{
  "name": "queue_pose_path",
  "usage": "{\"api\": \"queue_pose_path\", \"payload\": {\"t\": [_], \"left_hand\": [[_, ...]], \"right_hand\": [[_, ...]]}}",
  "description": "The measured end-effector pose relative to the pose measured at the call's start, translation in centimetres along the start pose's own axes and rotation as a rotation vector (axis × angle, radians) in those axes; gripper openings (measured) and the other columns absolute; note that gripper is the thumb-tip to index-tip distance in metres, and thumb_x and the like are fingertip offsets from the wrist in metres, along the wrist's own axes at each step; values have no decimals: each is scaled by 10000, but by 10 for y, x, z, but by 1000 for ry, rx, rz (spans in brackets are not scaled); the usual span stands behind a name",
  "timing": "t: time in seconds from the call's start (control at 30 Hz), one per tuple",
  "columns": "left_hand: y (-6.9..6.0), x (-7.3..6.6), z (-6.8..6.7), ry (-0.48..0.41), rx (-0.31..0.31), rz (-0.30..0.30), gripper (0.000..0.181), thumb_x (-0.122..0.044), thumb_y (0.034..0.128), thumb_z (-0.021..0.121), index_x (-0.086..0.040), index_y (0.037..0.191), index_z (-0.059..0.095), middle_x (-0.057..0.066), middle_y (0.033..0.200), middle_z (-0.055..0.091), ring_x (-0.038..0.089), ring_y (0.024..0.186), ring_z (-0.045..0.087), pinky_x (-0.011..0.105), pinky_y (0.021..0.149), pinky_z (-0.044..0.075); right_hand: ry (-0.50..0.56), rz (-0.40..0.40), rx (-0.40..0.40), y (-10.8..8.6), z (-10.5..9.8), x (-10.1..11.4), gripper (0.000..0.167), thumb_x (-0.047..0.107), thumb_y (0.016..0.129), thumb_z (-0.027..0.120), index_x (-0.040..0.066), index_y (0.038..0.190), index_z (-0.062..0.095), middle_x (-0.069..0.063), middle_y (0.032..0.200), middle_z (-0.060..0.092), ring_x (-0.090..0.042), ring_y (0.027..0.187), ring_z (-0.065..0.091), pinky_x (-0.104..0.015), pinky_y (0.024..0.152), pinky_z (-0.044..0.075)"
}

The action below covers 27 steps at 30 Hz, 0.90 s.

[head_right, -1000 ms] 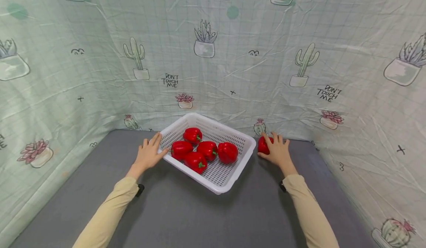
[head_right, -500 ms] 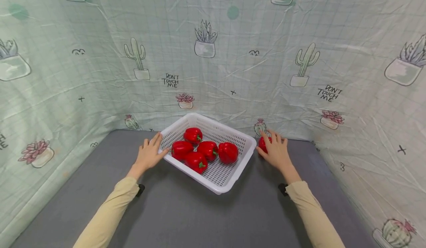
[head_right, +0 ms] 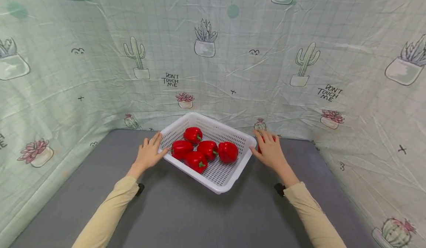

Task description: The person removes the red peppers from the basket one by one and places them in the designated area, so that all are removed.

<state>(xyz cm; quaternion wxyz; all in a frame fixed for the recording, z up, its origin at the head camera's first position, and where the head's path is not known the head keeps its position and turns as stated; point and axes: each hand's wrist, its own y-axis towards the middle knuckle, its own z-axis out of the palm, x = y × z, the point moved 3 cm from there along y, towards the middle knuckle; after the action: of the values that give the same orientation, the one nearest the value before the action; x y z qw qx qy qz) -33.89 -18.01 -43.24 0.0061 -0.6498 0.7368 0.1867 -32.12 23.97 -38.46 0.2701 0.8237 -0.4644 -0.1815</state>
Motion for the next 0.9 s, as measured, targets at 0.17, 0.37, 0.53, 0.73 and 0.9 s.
{"api": "queue_pose_path", "payload": {"t": [0.17,0.37,0.53,0.73,0.9], "left_hand": [[0,-1,0,0,5,-3,724,-508,854,433,-53,1396,283,136,1455,268,371,1100,343,560,821,328],[0,-1,0,5,5,-3,720,-506,854,436,-57,1397,284,131,1454,271,372,1105,343,558,817,332],[0,0,1,7,3,-2,722,-507,852,435,-59,1398,282,129,1456,268,376,1110,339,569,826,328],[0,1,2,8,4,4,724,-504,855,436,-55,1399,276,134,1458,262,380,1102,340,567,810,330],[1,1,1,8,6,5,729,-503,853,434,-48,1399,272,143,1456,260,378,1088,338,562,803,328]], "right_hand": [[0,-61,-22,6,-2,13,627,298,715,671,24,1240,466,-168,1210,491,-359,1047,466,-538,848,316],[-6,-82,27,14,2,28,628,328,730,662,43,1252,458,-156,1233,485,-342,1067,451,-565,859,322],[5,-62,111,18,9,38,670,340,730,665,72,1293,421,-140,1289,455,-307,1140,411,-565,896,307],[12,-103,118,24,16,49,690,334,711,691,57,1286,429,-156,1284,458,-309,1137,406,-563,890,317],[1,-158,114,28,23,58,682,340,697,700,41,1257,451,-168,1260,471,-317,1111,413,-553,873,333]]}}
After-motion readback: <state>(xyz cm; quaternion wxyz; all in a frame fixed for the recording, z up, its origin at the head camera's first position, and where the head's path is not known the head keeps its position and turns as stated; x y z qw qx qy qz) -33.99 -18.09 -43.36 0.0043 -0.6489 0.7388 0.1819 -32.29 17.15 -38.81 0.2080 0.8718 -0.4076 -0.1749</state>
